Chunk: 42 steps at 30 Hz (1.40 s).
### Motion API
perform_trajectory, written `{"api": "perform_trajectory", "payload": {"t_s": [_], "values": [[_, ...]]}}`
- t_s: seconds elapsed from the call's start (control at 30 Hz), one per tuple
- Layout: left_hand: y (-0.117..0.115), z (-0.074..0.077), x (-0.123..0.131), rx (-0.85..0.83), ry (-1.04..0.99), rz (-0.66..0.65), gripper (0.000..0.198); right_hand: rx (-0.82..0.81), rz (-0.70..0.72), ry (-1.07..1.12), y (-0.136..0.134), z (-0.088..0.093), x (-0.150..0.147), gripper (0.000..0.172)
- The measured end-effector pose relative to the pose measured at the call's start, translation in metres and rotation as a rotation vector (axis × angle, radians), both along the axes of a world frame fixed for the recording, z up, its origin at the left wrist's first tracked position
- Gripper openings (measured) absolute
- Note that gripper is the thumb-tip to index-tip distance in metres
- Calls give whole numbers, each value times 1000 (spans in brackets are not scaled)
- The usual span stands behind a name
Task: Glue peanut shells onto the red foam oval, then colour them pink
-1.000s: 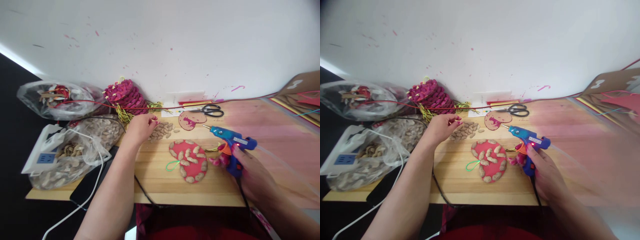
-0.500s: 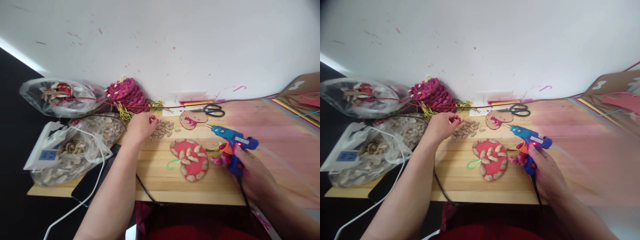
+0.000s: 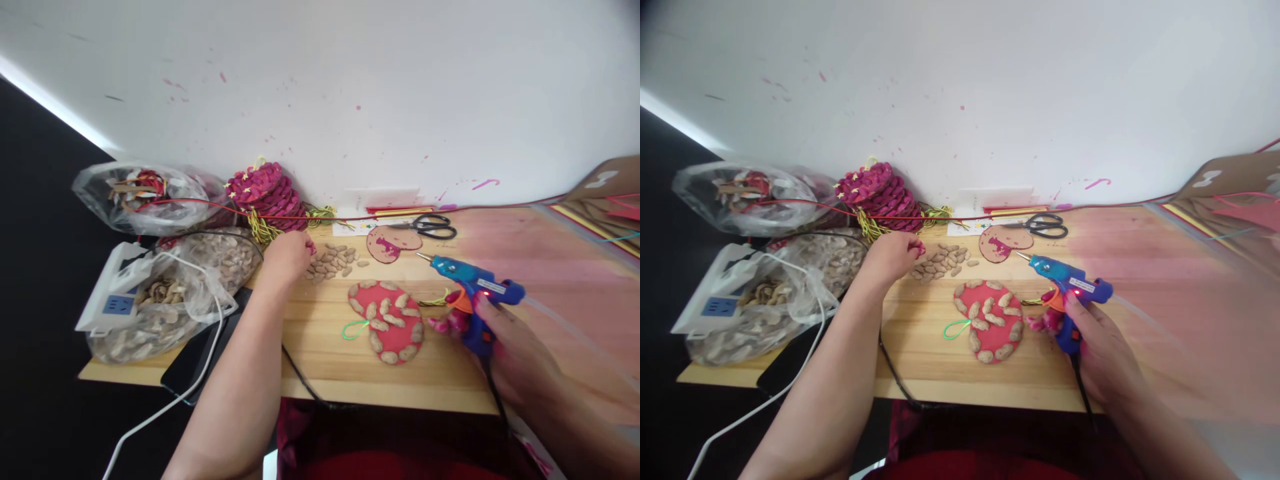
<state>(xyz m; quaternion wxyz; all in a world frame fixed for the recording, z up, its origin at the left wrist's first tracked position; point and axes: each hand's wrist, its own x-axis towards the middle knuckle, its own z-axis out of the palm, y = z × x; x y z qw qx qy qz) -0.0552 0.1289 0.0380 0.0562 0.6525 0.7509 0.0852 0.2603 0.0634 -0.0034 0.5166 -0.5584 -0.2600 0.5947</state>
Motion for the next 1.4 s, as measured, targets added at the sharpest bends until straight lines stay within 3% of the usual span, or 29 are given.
{"api": "perform_trajectory", "payload": {"t_s": [0.2,0.67,0.87,1.0,1.2,1.4], "values": [[0,0,-9,-26,5,-30,18,42,35,-37,-1,3,-2,51],[3,-2,3,-33,4,-63,25,109,91,-22,-2,1,0,41],[2,-3,9,-57,-90,-168,28,101,108,-9,-3,1,2,39],[2,-1,12,-16,-19,-159,26,100,108,-6,-2,1,2,41],[1,2,14,-13,33,-165,46,101,103,35,-3,0,2,42],[3,-4,13,86,-14,-199,38,122,104,49,-1,-2,3,41]]}}
